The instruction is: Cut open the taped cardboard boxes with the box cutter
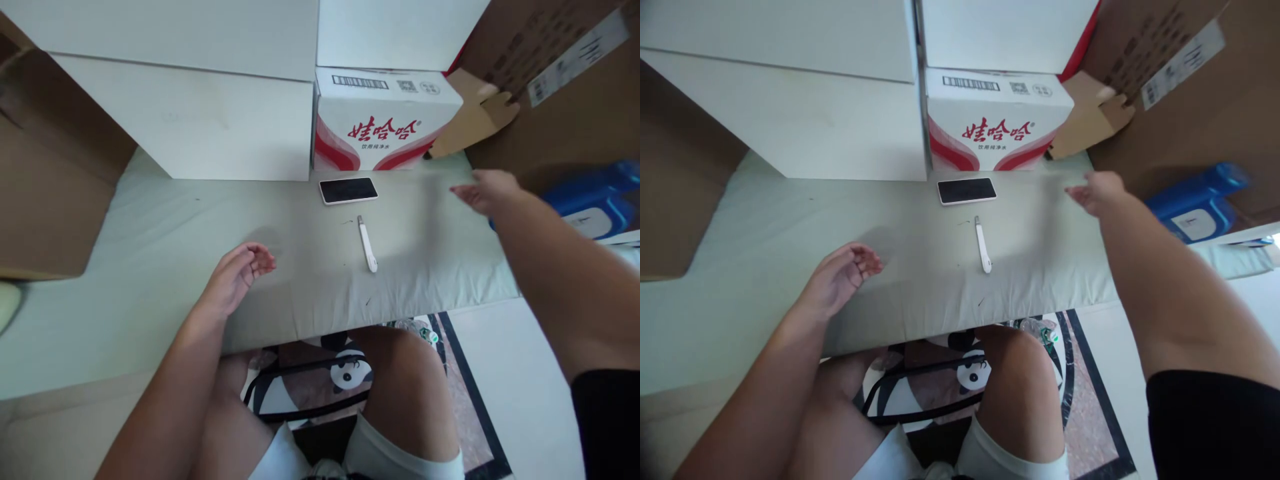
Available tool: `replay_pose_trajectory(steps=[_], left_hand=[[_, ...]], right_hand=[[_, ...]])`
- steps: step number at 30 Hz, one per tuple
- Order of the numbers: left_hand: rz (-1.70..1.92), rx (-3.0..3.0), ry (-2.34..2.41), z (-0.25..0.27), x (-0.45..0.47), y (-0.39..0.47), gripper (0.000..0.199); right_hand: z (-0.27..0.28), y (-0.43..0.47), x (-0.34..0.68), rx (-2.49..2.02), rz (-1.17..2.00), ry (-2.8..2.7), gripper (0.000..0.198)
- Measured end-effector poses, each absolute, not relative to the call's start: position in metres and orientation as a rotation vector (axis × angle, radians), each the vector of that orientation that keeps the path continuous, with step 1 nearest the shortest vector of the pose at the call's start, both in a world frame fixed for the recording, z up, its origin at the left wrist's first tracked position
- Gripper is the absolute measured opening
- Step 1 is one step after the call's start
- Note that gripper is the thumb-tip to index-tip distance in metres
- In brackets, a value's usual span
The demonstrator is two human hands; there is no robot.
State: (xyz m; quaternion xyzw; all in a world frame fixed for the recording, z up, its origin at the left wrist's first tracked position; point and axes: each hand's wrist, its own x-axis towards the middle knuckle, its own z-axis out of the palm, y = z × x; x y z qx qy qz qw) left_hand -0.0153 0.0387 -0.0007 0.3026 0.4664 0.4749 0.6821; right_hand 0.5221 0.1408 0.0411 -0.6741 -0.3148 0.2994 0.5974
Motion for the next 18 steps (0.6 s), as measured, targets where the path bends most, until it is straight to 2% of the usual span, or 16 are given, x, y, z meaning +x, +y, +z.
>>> replay_pose_trajectory(steps=[3, 6, 8, 12, 18], left_hand=[[1.088, 0.707, 0.983, 0.002, -0.024, 0.034, 0.02], [1.132, 0.711, 0.927, 0.003, -0.029, 0.031, 0.028], [1.155, 0.716, 0.9, 0.005, -0.03, 0.028, 0.031], [1.249, 0.732, 0.894, 0.011, -0.035, 0.023, 0.032], [1.534, 0.536, 1.063, 0.02, -0.066, 0.024, 0.033]], right_hand=[[0.014, 0.112, 0.489, -1.89, 0.859, -0.607, 0.011], [0.007, 0.082, 0.457, -2.078, 0.956, -0.621, 0.023], [0.014, 0.072, 0.434, -2.138, 0.978, -0.689, 0.023], [0.04, 0.076, 0.374, -2.131, 0.973, -0.944, 0.009], [0.062, 0.107, 0.223, -1.847, 0.981, -1.545, 0.021]])
